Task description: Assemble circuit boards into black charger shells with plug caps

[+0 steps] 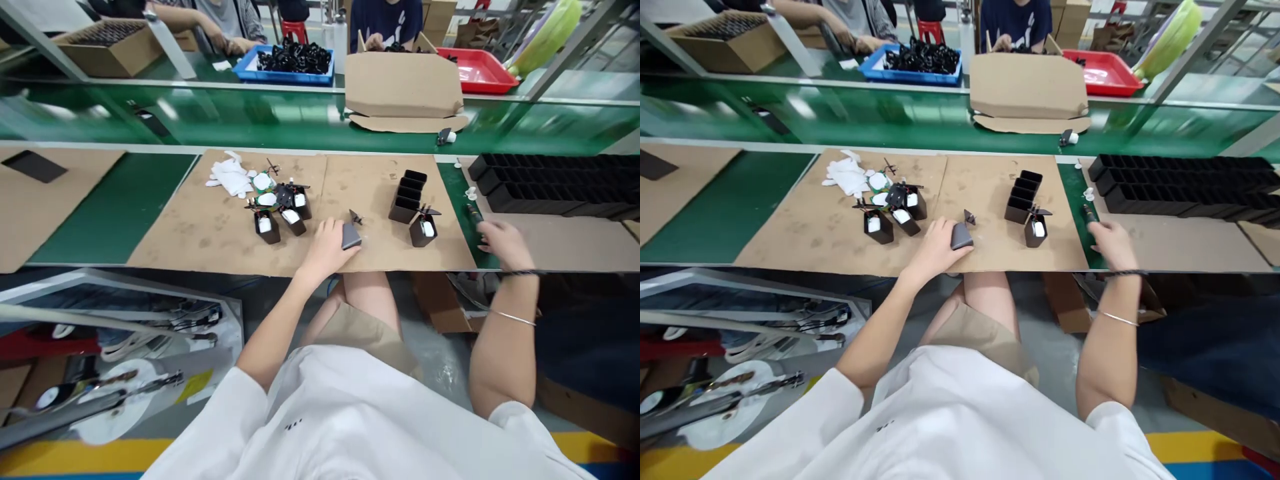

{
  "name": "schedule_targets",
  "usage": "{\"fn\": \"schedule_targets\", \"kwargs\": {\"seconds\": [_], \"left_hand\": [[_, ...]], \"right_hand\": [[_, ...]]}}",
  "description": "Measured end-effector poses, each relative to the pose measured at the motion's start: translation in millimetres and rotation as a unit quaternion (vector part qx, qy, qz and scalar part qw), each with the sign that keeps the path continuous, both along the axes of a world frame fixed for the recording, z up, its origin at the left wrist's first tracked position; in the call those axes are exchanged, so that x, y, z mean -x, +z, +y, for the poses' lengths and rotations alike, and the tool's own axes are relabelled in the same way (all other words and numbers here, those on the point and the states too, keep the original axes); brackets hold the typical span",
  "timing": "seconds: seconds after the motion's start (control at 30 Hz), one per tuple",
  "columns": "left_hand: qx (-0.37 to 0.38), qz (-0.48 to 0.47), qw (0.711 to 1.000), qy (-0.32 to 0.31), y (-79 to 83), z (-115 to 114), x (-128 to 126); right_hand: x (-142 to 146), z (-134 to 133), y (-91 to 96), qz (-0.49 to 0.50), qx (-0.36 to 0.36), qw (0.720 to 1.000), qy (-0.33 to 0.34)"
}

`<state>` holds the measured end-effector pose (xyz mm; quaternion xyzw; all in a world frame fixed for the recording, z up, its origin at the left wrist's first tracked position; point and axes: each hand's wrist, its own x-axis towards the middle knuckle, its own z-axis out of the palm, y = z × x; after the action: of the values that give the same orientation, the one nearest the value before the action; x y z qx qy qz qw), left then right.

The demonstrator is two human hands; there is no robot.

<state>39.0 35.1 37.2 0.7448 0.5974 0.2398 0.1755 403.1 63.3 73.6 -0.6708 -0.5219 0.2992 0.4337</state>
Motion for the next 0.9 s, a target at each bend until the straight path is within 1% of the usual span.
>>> {"fn": "schedule_targets", "kwargs": {"seconds": [0.07, 0.1, 0.17, 0.2, 0.23, 0.3, 0.33, 0.37, 0.43, 0.53, 0.67, 0.77, 0.9], "left_hand": [[0.014, -0.088, 0.995, -0.053, 1.6, 1.7, 2.3], [0.018, -0.147, 0.986, -0.08, 2.1, -0.4, 2.9], [0.01, -0.265, 0.956, -0.126, 3.3, -10.0, 1.4], [-0.005, -0.31, 0.94, -0.14, 4.3, -16.3, -1.0], [-0.027, -0.342, 0.928, -0.148, 5.5, -22.9, -4.3], [-0.073, -0.375, 0.912, -0.15, 8.6, -34.5, -11.8], [-0.09, -0.38, 0.909, -0.147, 10.3, -38.9, -15.2], [-0.104, -0.384, 0.906, -0.144, 12.1, -42.3, -17.8], [-0.12, -0.389, 0.903, -0.139, 15.8, -46.4, -20.3], [-0.138, -0.394, 0.897, -0.143, 21.4, -49.0, -18.6], [-0.158, -0.36, 0.908, -0.144, 28.6, -51.5, -14.2], [-0.166, -0.319, 0.922, -0.141, 33.2, -54.1, -12.0], [-0.157, -0.261, 0.941, -0.145, 39.1, -57.5, -8.7]], "right_hand": [[-0.1, -20.5, 10.8, 0.089, 0.005, 0.995, 0.035], [4.4, -34.0, 15.3, 0.132, 0.007, 0.99, 0.055], [22.4, -64.2, 21.9, 0.204, 0.0, 0.974, 0.1], [35.0, -79.0, 24.1, 0.238, 0.01, 0.962, 0.135], [48.6, -92.5, 25.8, 0.277, 0.035, 0.94, 0.195], [74.6, -113.4, 28.2, 0.285, 0.105, 0.901, 0.31], [85.1, -120.4, 29.0, 0.272, 0.135, 0.886, 0.351], [93.3, -125.3, 29.6, 0.252, 0.153, 0.878, 0.377], [102.7, -130.2, 30.5, 0.224, 0.156, 0.879, 0.391], [104.9, -133.2, 31.4, 0.204, 0.124, 0.895, 0.378], [102.0, -139.9, 31.5, 0.153, 0.097, 0.913, 0.365], [99.1, -145.1, 31.6, 0.066, 0.079, 0.929, 0.355], [93.5, -146.4, 36.6, -0.058, 0.079, 0.929, 0.357]]}}
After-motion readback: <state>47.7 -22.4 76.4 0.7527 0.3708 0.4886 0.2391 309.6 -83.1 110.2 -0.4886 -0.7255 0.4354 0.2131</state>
